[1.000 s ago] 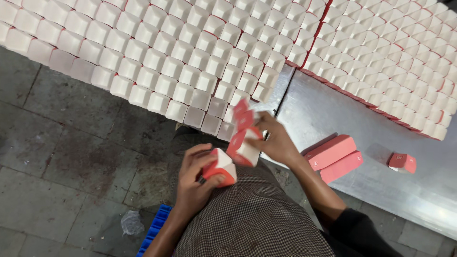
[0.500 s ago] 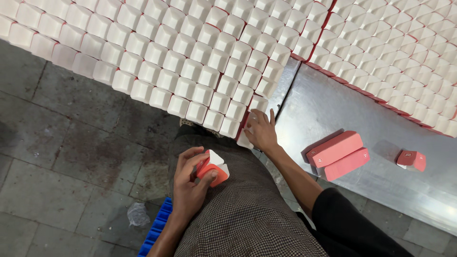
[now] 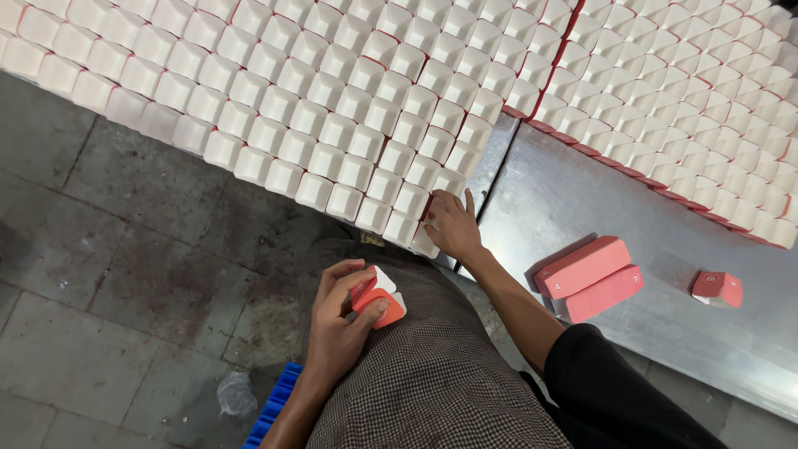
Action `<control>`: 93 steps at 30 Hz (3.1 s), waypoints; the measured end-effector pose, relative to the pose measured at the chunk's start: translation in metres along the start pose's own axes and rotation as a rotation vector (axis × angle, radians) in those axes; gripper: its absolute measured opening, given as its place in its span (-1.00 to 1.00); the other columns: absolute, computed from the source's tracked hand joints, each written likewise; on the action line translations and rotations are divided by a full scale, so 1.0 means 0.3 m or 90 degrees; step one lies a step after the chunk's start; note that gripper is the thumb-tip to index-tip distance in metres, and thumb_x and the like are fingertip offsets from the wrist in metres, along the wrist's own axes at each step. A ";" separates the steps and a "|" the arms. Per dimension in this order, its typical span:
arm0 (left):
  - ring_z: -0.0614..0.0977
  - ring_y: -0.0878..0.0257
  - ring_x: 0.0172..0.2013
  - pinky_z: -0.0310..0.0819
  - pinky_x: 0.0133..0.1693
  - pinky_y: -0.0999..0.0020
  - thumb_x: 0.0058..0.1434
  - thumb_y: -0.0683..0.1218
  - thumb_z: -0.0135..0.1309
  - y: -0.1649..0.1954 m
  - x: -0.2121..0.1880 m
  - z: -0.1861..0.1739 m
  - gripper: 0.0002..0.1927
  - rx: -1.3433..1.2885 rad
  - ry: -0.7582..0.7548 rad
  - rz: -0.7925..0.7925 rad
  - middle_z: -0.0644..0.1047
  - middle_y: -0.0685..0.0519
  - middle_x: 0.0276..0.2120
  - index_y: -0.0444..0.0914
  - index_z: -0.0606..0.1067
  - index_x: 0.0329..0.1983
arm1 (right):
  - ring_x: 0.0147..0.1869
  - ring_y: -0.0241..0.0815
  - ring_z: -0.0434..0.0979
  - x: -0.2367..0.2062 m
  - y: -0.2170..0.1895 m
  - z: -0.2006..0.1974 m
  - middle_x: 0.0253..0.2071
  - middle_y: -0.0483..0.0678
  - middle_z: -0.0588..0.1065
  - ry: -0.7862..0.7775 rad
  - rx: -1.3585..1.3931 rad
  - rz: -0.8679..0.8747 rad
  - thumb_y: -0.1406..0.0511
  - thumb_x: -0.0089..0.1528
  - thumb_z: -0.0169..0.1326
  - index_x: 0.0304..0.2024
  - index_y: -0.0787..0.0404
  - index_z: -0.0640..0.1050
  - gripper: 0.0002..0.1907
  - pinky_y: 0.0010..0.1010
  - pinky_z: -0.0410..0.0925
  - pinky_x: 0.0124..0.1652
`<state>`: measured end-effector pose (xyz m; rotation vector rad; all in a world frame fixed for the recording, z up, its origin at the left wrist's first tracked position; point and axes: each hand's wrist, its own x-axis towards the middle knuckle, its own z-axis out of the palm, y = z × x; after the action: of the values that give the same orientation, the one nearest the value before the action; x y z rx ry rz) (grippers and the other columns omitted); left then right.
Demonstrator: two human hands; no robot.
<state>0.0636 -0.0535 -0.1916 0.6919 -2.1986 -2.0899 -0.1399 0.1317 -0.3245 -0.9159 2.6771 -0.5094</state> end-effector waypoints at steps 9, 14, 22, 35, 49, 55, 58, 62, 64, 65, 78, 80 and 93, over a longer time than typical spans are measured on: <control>0.58 0.16 0.11 0.61 0.01 0.30 0.10 -0.19 0.28 0.014 -0.160 -0.087 -0.56 -0.023 -0.028 0.019 0.37 -0.04 0.21 -0.29 0.53 0.08 | 0.47 0.02 0.18 -0.122 -0.146 -0.010 0.28 0.07 0.33 -0.042 -0.074 0.007 0.18 0.06 0.29 -0.30 0.16 0.54 -0.73 0.24 -0.20 0.44; 0.58 0.17 0.10 0.62 -0.04 0.29 0.08 -0.18 0.27 0.021 -0.221 -0.190 -0.57 0.019 -0.020 -0.026 0.39 -0.02 0.20 -0.29 0.54 0.05 | 0.46 0.02 0.18 -0.128 -0.240 -0.020 0.28 0.09 0.31 -0.026 -0.091 0.008 0.14 0.05 0.31 -0.23 0.16 0.56 -0.67 0.30 -0.19 0.42; 0.59 0.15 0.10 0.63 -0.03 0.29 0.09 -0.17 0.26 -0.054 -0.456 -0.436 -0.57 -0.003 0.005 -0.030 0.39 -0.03 0.19 -0.29 0.54 0.06 | 0.44 0.12 0.19 -0.180 -0.485 0.033 0.28 0.14 0.30 0.005 -0.085 -0.015 0.11 0.02 0.32 -0.04 0.13 0.57 -0.51 0.34 -0.24 0.40; 0.62 0.13 0.06 0.63 -0.07 0.27 0.05 -0.13 0.31 -0.163 -0.769 -0.626 -0.57 0.020 0.037 -0.088 0.45 -0.03 0.15 -0.22 0.56 0.02 | 0.58 0.40 -0.14 -0.103 -0.596 0.011 0.54 0.28 -0.02 0.082 -0.166 0.144 0.29 0.17 0.05 0.45 0.22 0.16 -0.21 0.34 -0.21 0.37; 0.59 0.12 0.08 0.57 -0.01 0.30 0.10 -0.13 0.28 -0.270 -0.915 -0.673 -0.59 0.022 0.103 -0.030 0.47 -0.07 0.13 -0.27 0.56 0.04 | 0.16 0.25 0.51 -0.302 -0.777 0.065 0.21 0.23 0.46 0.097 0.171 0.109 0.25 0.25 0.06 0.28 0.21 0.39 -0.47 -0.08 0.35 0.16; 0.55 0.13 0.13 0.56 0.05 0.31 0.22 -0.19 0.19 -0.284 -0.811 -0.640 -0.62 -0.125 0.047 0.055 0.43 -0.09 0.16 -0.33 0.47 0.11 | 0.06 -0.29 0.56 -0.744 -1.183 -0.038 -0.05 -0.10 0.59 -0.423 0.674 0.059 0.40 0.25 0.14 0.06 0.26 0.56 -0.69 -0.37 0.43 0.08; 0.55 0.13 0.13 0.57 0.03 0.30 0.22 -0.20 0.22 -0.258 -0.792 -0.586 -0.59 -0.102 -0.004 0.085 0.42 -0.09 0.18 -0.34 0.46 0.12 | -0.03 -0.31 0.57 -0.855 -1.244 -0.059 -0.18 -0.12 0.59 -0.242 0.732 0.194 0.44 0.23 0.13 0.00 0.24 0.51 -0.72 -0.41 0.47 0.01; 0.46 0.14 0.14 0.54 0.05 0.26 0.20 -0.16 0.20 -0.245 -0.784 -0.540 -0.46 -0.081 -0.015 0.035 0.32 -0.09 0.18 -0.32 0.34 0.24 | -0.15 -0.29 0.59 -0.871 -1.065 -0.032 -0.28 -0.11 0.61 0.102 0.470 0.263 0.45 0.16 0.15 -0.10 0.23 0.58 -0.76 -0.44 0.45 -0.12; 0.45 0.12 0.15 0.45 0.08 0.22 0.20 -0.16 0.21 -0.267 -0.792 -0.540 -0.43 -0.035 -0.015 0.010 0.36 -0.09 0.19 -0.31 0.33 0.26 | -0.20 -0.07 0.58 -0.824 -0.915 -0.019 -0.34 -0.02 0.61 0.273 0.236 0.240 0.42 0.15 0.15 -0.16 0.23 0.62 -0.80 -0.24 0.42 -0.19; 0.50 0.14 0.13 0.48 0.08 0.23 0.20 -0.14 0.21 -0.281 -0.790 -0.539 -0.45 -0.050 -0.018 -0.039 0.42 -0.08 0.15 -0.29 0.35 0.25 | -0.22 0.10 0.56 -0.773 -0.843 -0.018 -0.37 0.05 0.61 0.353 0.077 0.180 0.38 0.14 0.21 -0.23 0.23 0.65 -0.85 -0.10 0.38 -0.22; 0.71 0.15 -0.17 0.60 -0.10 0.19 0.06 -0.05 0.35 -0.434 -0.588 -0.099 -0.52 0.051 0.259 -0.150 0.66 -0.08 -0.20 -0.24 0.51 0.04 | -0.26 0.14 0.60 -0.057 -0.096 -0.106 -0.31 0.07 0.56 0.209 -0.102 0.034 0.42 0.15 0.03 -0.27 0.23 0.49 -0.91 -0.05 0.44 -0.29; 0.72 0.14 -0.20 0.61 -0.11 0.17 0.06 -0.02 0.37 -0.421 -0.591 -0.027 -0.53 0.080 0.277 -0.174 0.68 -0.09 -0.22 -0.24 0.53 0.02 | -0.29 0.13 0.60 -0.031 -0.075 -0.111 -0.34 0.07 0.55 0.199 -0.107 0.006 0.41 0.15 0.03 -0.28 0.23 0.49 -0.91 -0.06 0.44 -0.31; 0.68 0.22 -0.13 0.56 -0.08 0.31 0.14 -0.10 0.28 -0.507 -0.653 0.210 -0.56 -0.058 0.130 -0.292 0.67 -0.07 -0.18 -0.28 0.51 0.09 | -0.28 0.16 0.60 -0.132 0.052 -0.106 -0.19 0.09 0.56 0.337 0.109 -0.088 0.33 0.18 0.08 -0.18 0.23 0.51 -0.83 -0.08 0.45 -0.36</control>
<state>0.2646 0.0715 -0.2887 1.4428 -1.9606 -2.1605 -0.1293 0.1758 -0.2968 -1.0371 2.9648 -1.1333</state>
